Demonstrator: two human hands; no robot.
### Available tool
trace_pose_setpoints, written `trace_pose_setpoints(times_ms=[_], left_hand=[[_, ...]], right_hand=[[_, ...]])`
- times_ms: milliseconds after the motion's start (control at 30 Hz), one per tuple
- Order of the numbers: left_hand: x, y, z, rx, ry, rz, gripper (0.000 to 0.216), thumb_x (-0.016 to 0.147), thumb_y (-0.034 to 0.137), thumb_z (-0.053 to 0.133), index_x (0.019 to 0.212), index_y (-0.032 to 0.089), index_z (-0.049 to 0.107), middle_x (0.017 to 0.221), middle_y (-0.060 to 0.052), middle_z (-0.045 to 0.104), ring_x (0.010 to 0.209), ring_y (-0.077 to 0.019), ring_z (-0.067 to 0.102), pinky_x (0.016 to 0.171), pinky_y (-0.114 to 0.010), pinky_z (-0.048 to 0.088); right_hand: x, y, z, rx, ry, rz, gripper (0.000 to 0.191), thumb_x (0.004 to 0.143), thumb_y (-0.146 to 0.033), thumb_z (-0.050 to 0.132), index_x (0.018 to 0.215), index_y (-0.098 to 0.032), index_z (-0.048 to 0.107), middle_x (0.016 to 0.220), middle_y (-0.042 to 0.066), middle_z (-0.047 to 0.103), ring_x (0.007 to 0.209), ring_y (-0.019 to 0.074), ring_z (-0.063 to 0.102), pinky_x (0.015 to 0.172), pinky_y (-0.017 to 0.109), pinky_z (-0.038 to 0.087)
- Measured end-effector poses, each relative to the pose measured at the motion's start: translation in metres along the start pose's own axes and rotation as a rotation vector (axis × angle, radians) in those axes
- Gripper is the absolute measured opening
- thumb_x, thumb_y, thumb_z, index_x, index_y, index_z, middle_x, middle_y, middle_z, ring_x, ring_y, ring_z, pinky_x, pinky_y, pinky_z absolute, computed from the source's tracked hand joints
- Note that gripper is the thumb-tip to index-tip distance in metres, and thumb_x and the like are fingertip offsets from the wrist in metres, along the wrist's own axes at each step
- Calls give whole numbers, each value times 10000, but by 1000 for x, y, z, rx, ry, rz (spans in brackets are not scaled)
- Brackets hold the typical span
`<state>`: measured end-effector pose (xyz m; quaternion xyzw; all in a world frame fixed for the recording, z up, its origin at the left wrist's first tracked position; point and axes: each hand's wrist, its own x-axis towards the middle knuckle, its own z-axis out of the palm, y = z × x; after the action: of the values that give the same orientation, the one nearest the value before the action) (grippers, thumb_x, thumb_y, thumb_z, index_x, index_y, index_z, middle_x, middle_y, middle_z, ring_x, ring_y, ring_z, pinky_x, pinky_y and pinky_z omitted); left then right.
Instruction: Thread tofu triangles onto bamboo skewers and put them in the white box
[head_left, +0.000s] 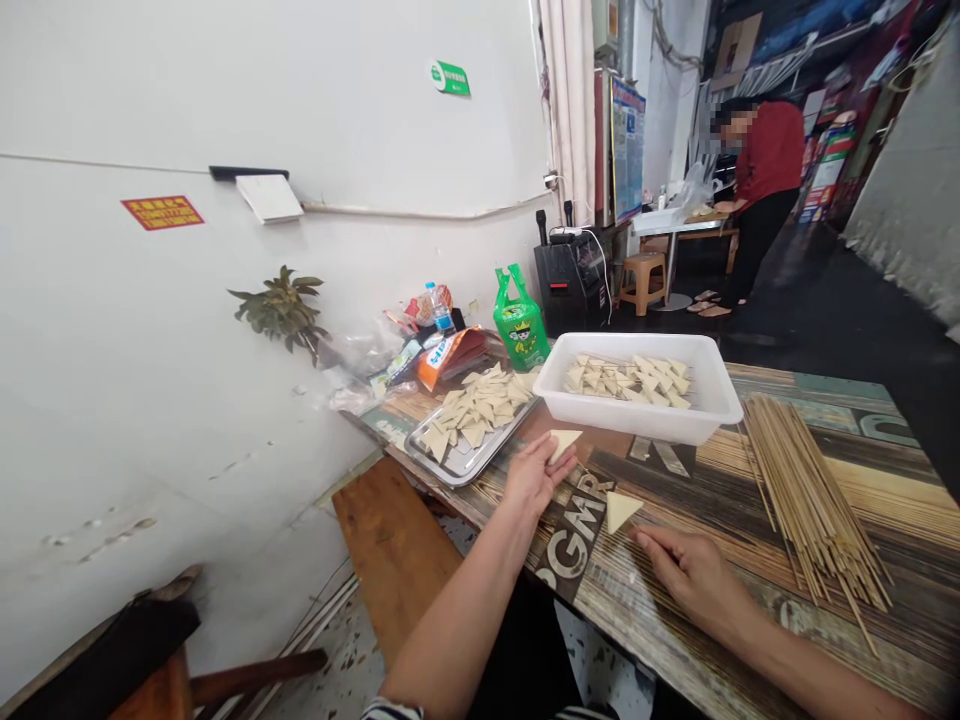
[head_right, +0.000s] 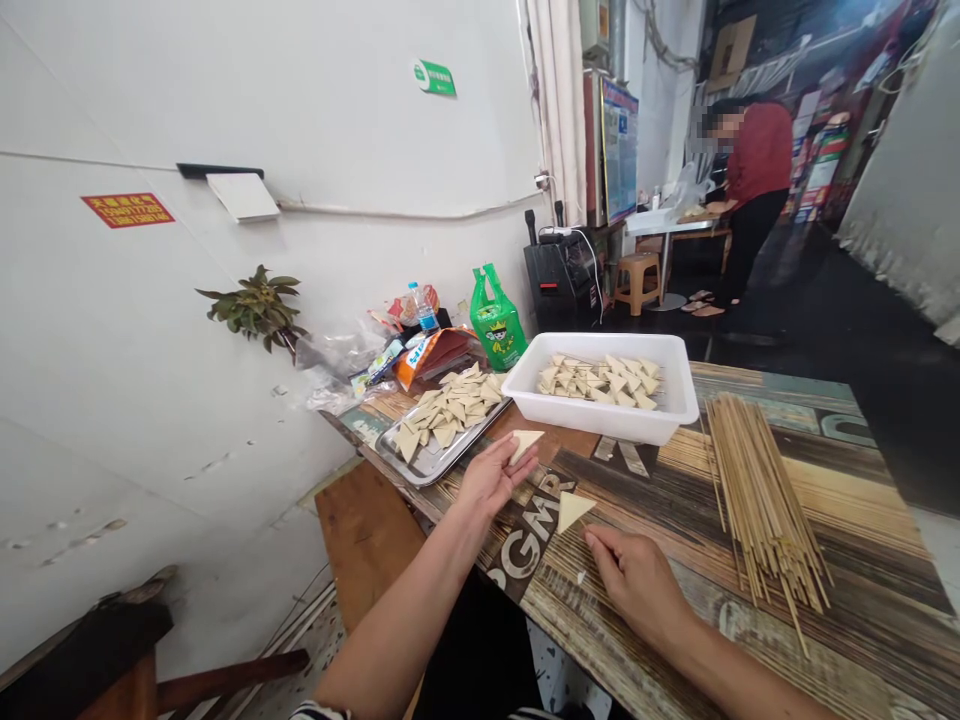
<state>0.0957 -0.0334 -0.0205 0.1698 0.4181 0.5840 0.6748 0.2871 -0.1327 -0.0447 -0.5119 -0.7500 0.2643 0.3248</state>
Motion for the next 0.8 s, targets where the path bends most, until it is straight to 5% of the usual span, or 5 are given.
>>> trace_pose_setpoints(times_ms=[367,800], left_hand=[[-15,-9,12,-21,25,-14,221,762,136,584,974,102,536,817,-122,664,745,-213,667,683,-333,547],[-1,-9,8,-10,54,-11,87,734,139,610,809,95,601,787,-100,668,662,-172,653,673,-330,555]], right_hand=[[0,-1,2,-10,54,-16,364,865,-346,358,808,-195,684,666,26,685,641,180,635,598,244,473],[-3,4,7,-73,84,-43,350,871,-318,355,799,-192,673,711,43,703,733,193,662,668,259,487]])
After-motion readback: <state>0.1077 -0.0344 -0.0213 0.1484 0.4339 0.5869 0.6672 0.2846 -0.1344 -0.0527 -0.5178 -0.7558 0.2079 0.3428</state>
